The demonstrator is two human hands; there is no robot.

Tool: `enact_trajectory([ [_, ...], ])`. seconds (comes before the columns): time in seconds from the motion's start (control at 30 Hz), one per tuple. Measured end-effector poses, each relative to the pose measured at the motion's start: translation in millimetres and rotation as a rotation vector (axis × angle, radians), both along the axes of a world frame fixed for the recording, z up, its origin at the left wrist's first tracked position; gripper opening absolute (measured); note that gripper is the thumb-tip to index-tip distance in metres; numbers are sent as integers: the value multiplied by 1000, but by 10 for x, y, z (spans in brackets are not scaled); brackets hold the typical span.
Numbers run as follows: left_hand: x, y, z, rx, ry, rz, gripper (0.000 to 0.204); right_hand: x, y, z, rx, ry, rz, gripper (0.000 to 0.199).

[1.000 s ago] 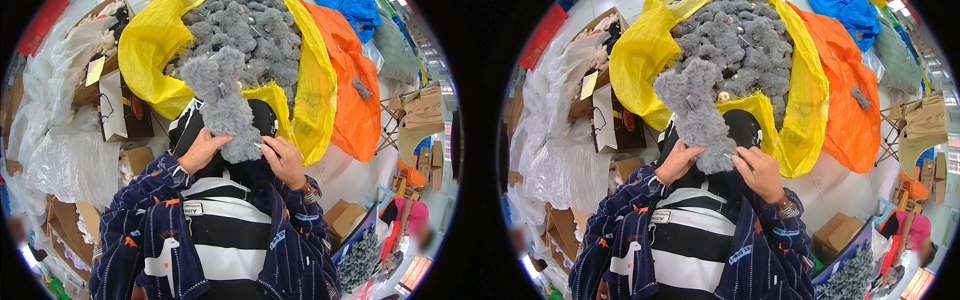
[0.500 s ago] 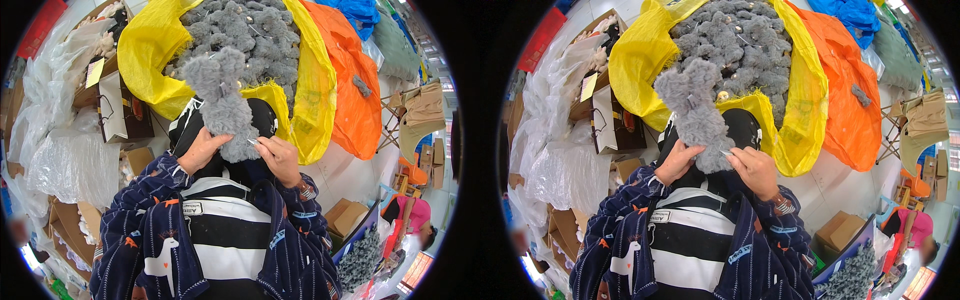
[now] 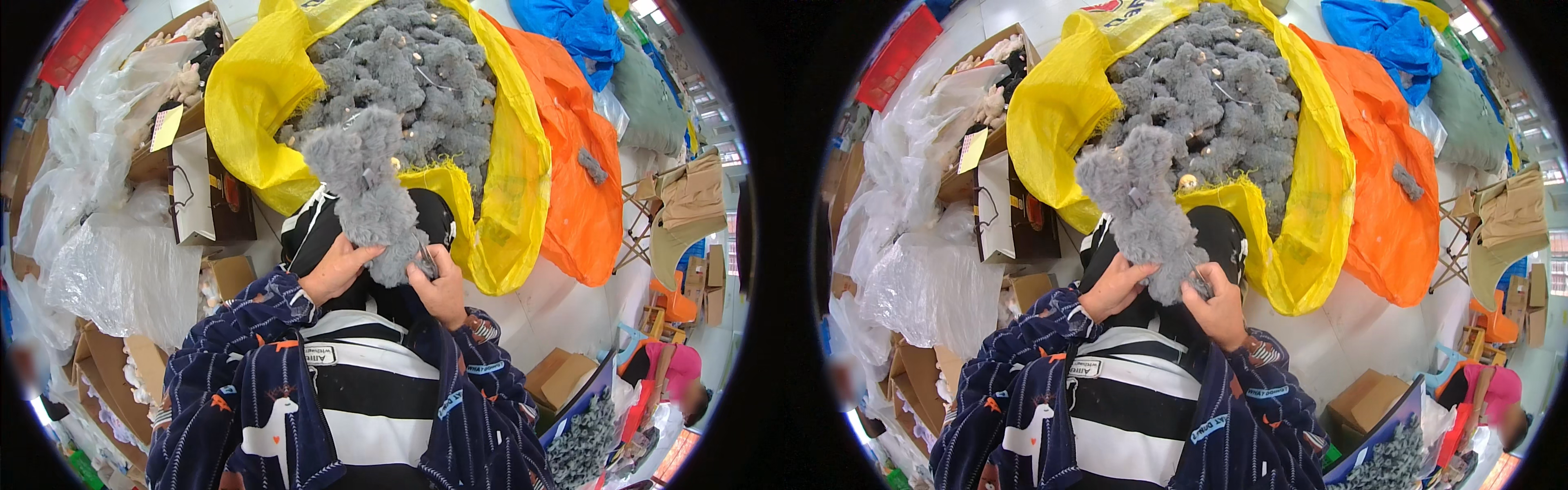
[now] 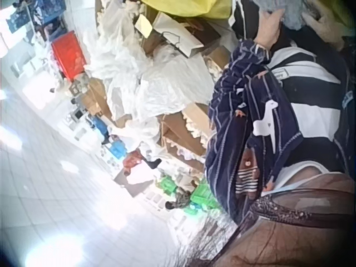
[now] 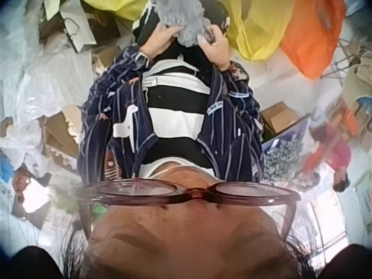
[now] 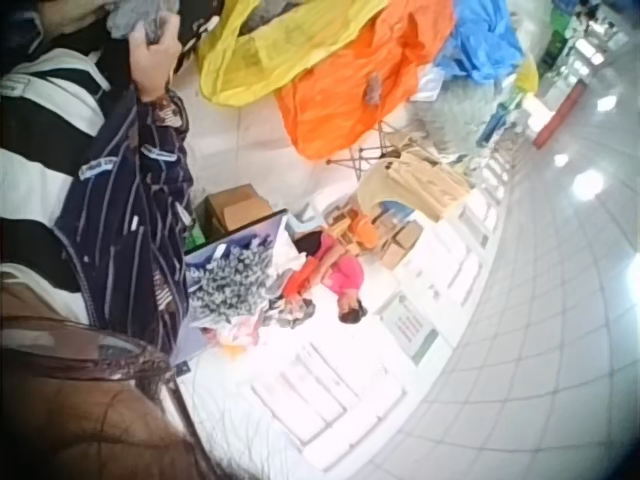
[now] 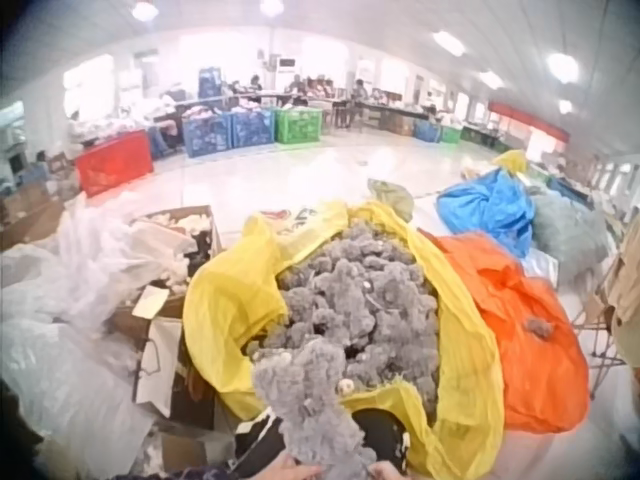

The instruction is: The person sits on the floor and repeatedly picks up small gray stuffed animals from a yellow bag. They use scissors to trim loose threads and fluff the fur, then place the finished items on an orange bag to their right.

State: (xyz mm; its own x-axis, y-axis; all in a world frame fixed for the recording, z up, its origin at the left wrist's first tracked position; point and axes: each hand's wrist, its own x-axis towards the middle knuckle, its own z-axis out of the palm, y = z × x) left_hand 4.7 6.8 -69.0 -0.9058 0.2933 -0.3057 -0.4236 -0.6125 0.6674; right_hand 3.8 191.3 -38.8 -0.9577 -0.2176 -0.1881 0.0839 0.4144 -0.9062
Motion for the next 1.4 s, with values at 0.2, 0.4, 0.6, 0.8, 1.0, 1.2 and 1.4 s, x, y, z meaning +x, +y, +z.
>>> enact_trajectory([
  [0.2, -29, -28, 38, 78, 9, -93, 50, -133, 54, 230, -222, -70, -168, 16],
  [0.4, -33, 64, -60, 0, 41, -50, 54, -175, 1, 50, -186, 150, -79, 64],
  [0.6, -237, -64, 109, -265, 149, -276, 40, -395, 363, -272, -785, -264, -396, 48],
  [0.8, -942, -665, 116, -419, 159, 50, 28, -1332, 1761, 112, -1294, 243, -682, 33],
  [1.0, -1941, -845, -1086, -1283, 369, 142, 39, -1251, 1142, -413, -967, -97, -794, 30],
  [1.2, -1977, -735, -1885, -1440, 334, -98, 32, -941, 139, -604, -625, -305, -604, 24],
  [1.4, -1920, -623, -1096, -1182, 455, 115, 16, -906, 78, -428, -441, -180, -478, 21],
])
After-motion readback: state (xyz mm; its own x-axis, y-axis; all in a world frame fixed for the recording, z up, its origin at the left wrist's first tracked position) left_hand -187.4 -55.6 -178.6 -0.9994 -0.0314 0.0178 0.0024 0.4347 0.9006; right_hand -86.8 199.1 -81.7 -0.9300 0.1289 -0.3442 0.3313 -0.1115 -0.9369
